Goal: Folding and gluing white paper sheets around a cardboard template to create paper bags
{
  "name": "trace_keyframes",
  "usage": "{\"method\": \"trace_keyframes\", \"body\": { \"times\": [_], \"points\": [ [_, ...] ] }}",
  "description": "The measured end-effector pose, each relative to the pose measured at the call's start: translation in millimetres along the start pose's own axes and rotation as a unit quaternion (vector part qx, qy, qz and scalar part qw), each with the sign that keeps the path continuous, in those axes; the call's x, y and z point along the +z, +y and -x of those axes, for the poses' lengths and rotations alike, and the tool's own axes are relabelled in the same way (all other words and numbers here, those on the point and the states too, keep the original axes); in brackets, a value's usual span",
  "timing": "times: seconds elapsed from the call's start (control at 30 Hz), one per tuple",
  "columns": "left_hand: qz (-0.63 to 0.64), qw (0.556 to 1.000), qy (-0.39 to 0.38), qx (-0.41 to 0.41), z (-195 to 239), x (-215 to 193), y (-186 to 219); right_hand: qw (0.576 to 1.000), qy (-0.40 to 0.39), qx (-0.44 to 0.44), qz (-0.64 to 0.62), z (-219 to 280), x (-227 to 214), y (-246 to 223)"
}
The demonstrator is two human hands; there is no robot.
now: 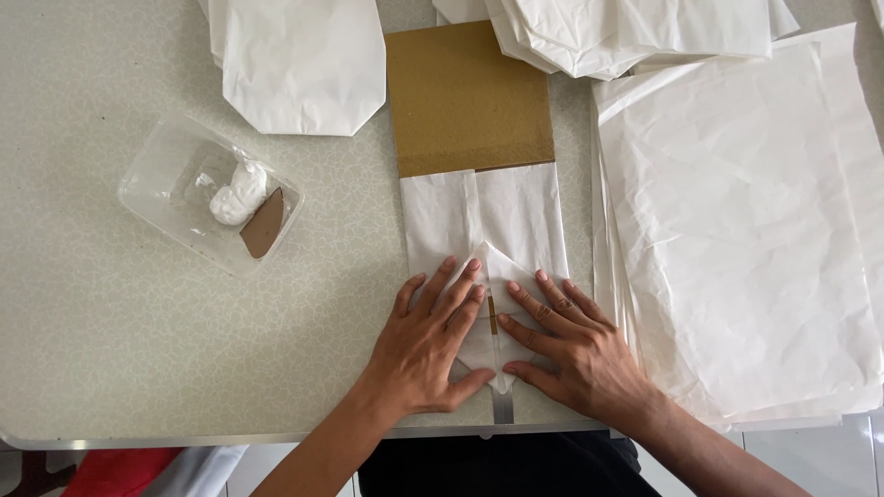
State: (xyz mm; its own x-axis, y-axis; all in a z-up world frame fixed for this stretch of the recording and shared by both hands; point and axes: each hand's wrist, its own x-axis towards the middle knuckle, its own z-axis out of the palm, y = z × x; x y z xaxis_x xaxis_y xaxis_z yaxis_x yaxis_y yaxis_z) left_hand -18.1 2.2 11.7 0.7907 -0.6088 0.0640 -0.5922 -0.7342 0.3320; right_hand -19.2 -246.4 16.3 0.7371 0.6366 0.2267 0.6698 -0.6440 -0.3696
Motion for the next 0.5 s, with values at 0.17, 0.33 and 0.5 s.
{"method": "trace_keyframes", "body": {
  "times": [0.17, 0.33, 0.5],
  "points": [
    [-0.036, 0.999, -0.005, -0.01, 3.3, 1.5, 3.1, 0.999, -0.044, 0.004, -0.023, 3.2, -3.6, 1.5],
    [-0.038, 0.999, -0.015, -0.028, 0.6, 3.3, 7.4, 0.999, -0.03, 0.032, -0.003, 3.5, -2.8, -7.5],
    [-0.022, 0.999, 0.0, -0.035, 1.1, 1.8, 9.6, 0.999, -0.025, 0.043, -0.009, 4.1, -1.6, -8.1]
  ]
}}
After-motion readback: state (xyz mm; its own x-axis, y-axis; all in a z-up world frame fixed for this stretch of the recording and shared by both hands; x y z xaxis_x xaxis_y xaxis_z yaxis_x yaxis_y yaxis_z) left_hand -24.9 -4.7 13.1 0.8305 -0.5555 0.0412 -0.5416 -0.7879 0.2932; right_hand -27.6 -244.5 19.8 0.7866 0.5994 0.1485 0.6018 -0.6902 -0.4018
